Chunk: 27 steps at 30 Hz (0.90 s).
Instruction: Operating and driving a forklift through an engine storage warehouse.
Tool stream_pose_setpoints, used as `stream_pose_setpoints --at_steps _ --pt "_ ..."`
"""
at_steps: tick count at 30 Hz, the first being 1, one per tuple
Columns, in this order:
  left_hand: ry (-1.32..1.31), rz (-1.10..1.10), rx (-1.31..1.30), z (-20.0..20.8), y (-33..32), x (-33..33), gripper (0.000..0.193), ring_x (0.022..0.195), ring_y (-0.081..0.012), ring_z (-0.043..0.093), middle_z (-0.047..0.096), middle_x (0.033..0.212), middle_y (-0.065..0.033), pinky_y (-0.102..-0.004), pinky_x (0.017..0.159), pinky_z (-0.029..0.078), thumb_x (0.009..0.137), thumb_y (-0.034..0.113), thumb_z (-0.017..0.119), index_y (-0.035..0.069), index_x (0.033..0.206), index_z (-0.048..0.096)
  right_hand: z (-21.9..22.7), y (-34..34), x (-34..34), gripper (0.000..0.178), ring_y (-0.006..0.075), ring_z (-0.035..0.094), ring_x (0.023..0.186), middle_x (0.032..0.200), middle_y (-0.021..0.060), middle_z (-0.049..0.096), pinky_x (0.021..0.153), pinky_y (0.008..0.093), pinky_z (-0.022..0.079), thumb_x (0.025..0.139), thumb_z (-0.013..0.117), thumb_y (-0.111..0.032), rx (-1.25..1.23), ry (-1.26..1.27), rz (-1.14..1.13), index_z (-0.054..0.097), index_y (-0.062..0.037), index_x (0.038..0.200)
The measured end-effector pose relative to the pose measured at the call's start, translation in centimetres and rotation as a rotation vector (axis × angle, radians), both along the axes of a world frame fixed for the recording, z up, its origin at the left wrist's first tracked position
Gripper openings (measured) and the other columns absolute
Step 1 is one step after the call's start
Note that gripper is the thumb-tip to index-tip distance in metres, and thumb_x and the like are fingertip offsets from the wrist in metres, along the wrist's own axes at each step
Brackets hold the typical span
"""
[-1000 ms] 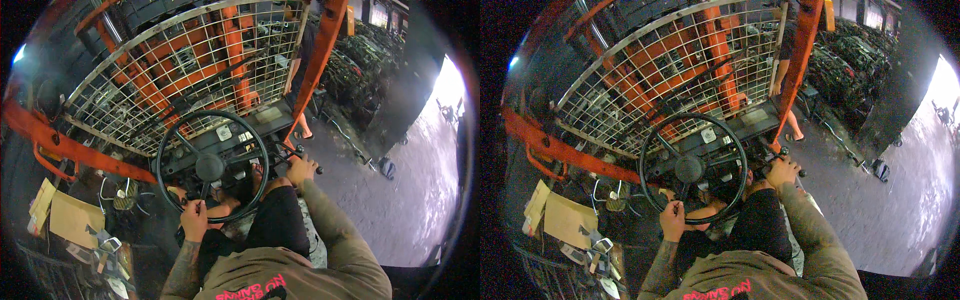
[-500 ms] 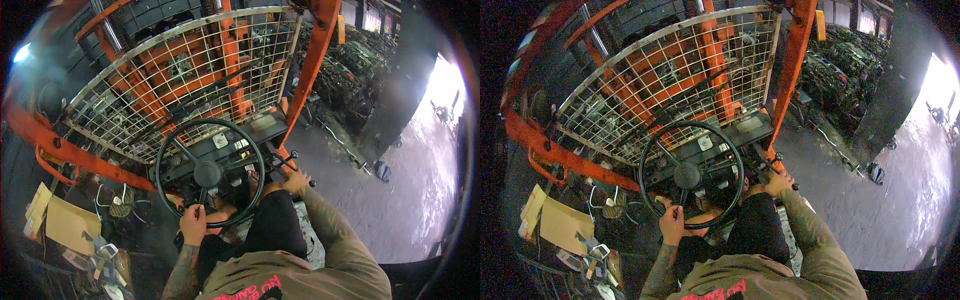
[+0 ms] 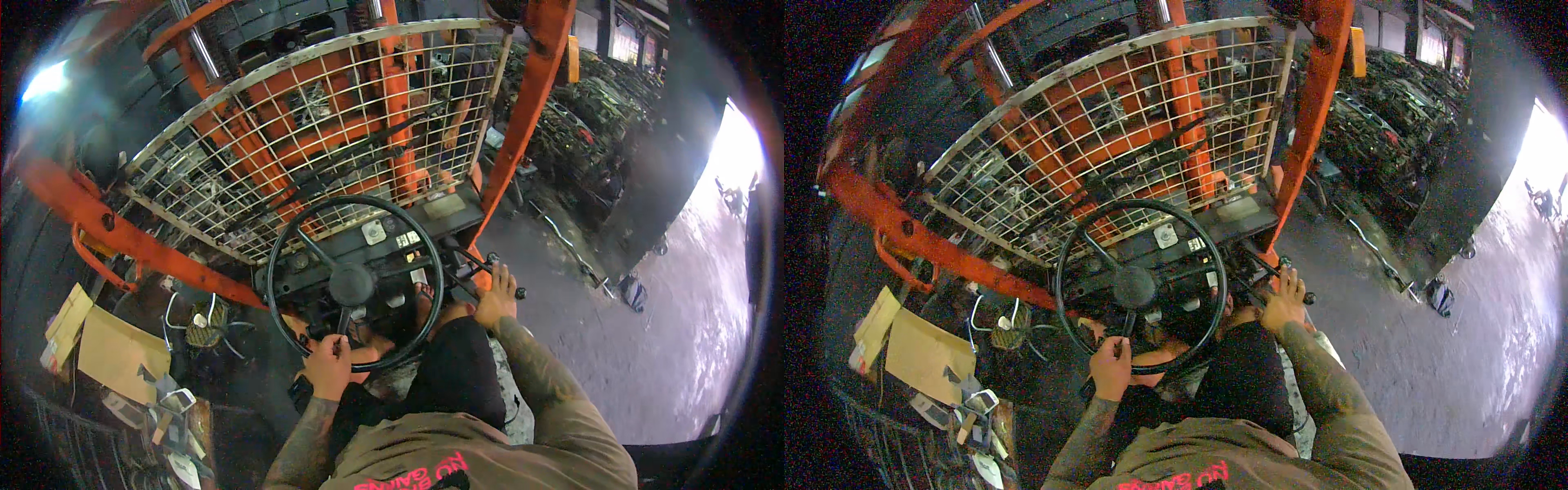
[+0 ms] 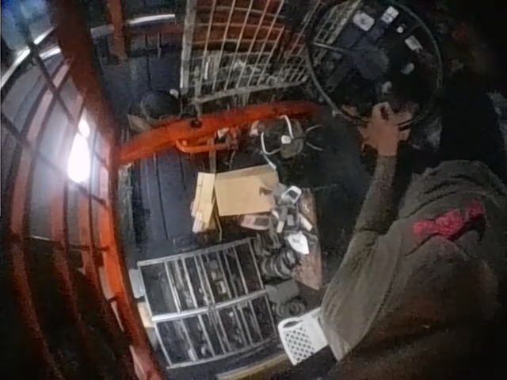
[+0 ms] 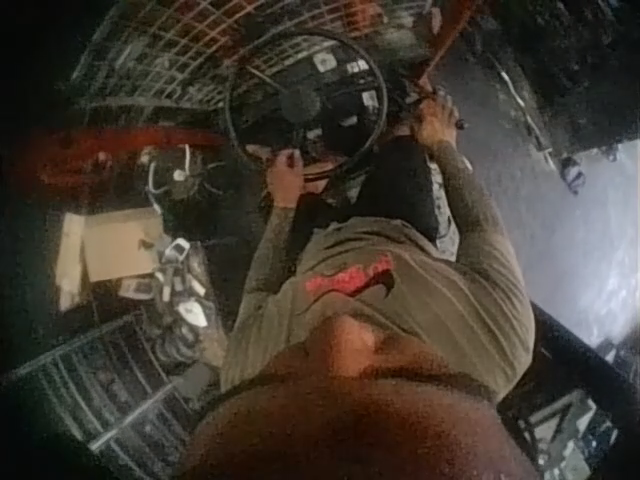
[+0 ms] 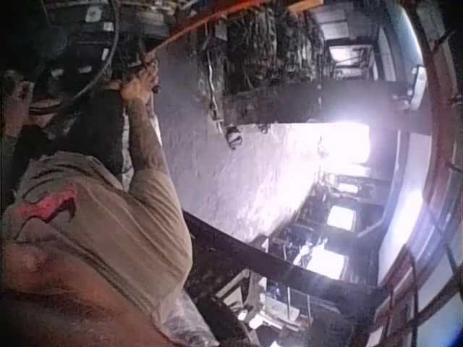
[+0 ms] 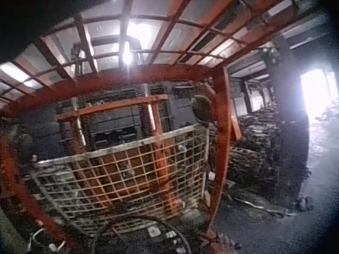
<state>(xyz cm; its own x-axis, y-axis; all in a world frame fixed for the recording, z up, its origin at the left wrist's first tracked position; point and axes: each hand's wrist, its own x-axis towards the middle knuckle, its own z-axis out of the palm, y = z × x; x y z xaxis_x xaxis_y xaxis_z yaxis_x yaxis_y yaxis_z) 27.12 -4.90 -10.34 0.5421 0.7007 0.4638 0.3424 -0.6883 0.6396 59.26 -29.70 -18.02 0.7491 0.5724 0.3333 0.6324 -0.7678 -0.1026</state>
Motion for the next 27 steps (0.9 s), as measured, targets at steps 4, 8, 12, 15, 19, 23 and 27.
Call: stream_pose_setpoints --at_steps 4,8,12,15,19,23,27 --pt "0.043 0.011 0.037 -0.1 0.3 0.1 0.025 0.063 -0.0306 0.067 0.07 0.075 -0.0125 -0.0429 0.057 0.049 0.1 0.03 0.071 0.005 0.098 0.072 1.2 0.4 -0.4 0.051 0.0465 0.014 0.158 0.169 0.028 0.023 0.126 0.0593 0.012 0.082 0.076 -0.047 -0.022 -0.015 0.014 0.076 -0.018 0.124" --pt "0.036 -0.001 -0.006 0.6 -0.3 -0.1 0.023 0.066 -0.0321 0.069 0.072 0.079 -0.0132 -0.0438 0.058 0.051 0.098 0.03 0.072 0.007 0.1 0.073 3.3 0.3 -1.6 0.049 0.0464 0.01 0.16 0.171 0.0251 0.02 0.125 0.0631 0.015 0.085 0.075 -0.036 0.099 -0.012 0.089 0.07 -0.0132 0.129" --pt "0.016 0.04 0.144 -0.3 -0.3 -0.4 0.023 0.064 -0.0312 0.069 0.072 0.076 -0.0115 -0.0427 0.057 0.052 0.098 0.033 0.071 0.01 0.101 0.074 4.3 1.2 -1.5 0.046 0.0443 0.034 0.151 0.155 0.0247 0.045 0.119 0.0581 0.034 0.088 0.068 -0.015 0.108 -0.046 0.153 0.065 -0.013 0.135" --pt "0.087 0.043 0.003 0.5 -0.7 -0.7 0.023 0.068 -0.0332 0.07 0.072 0.076 -0.0128 -0.0444 0.06 0.053 0.097 0.028 0.071 0.005 0.097 0.072 7.8 2.7 -2.4 0.043 0.0453 0.05 0.134 0.134 0.0231 0.057 0.109 0.0546 0.045 0.09 0.067 -0.015 0.243 0.135 0.123 0.065 -0.0098 0.133" --pt "0.083 0.031 -0.031 1.6 -1.4 0.2 0.025 0.074 -0.0337 0.072 0.073 0.08 -0.0151 -0.0435 0.065 0.055 0.097 0.03 0.07 0.005 0.099 0.073 7.2 2.5 -1.5 0.039 0.0437 0.064 0.113 0.12 0.0236 0.061 0.092 0.0524 0.055 0.096 0.066 -0.02 0.347 0.158 0.11 0.063 -0.0067 0.132" --pt "0.066 0.017 -0.125 0.3 -1.3 1.1 0.02 0.084 -0.0349 0.073 0.075 0.091 -0.0158 -0.0453 0.075 0.056 0.094 0.027 0.071 0.008 0.101 0.075 7.0 1.7 -0.7 0.04 0.0393 0.072 0.095 0.112 0.0214 0.067 0.078 0.0505 0.06 0.097 0.062 -0.036 0.099 0.209 -0.043 0.069 -0.0045 0.121" --pt "0.533 -0.117 -0.564 2.6 0.7 0.1 0.08 0.147 -0.0416 0.039 0.041 0.166 -0.0112 -0.0393 0.117 0.039 0.092 0.062 0.069 0.017 0.155 0.049 3.4 6.7 1.3 0.018 0.0315 0.077 0.09 0.099 0.0144 0.079 0.073 0.0506 0.061 0.092 0.066 -0.02 0.184 0.438 -0.187 0.081 -0.0094 0.092"
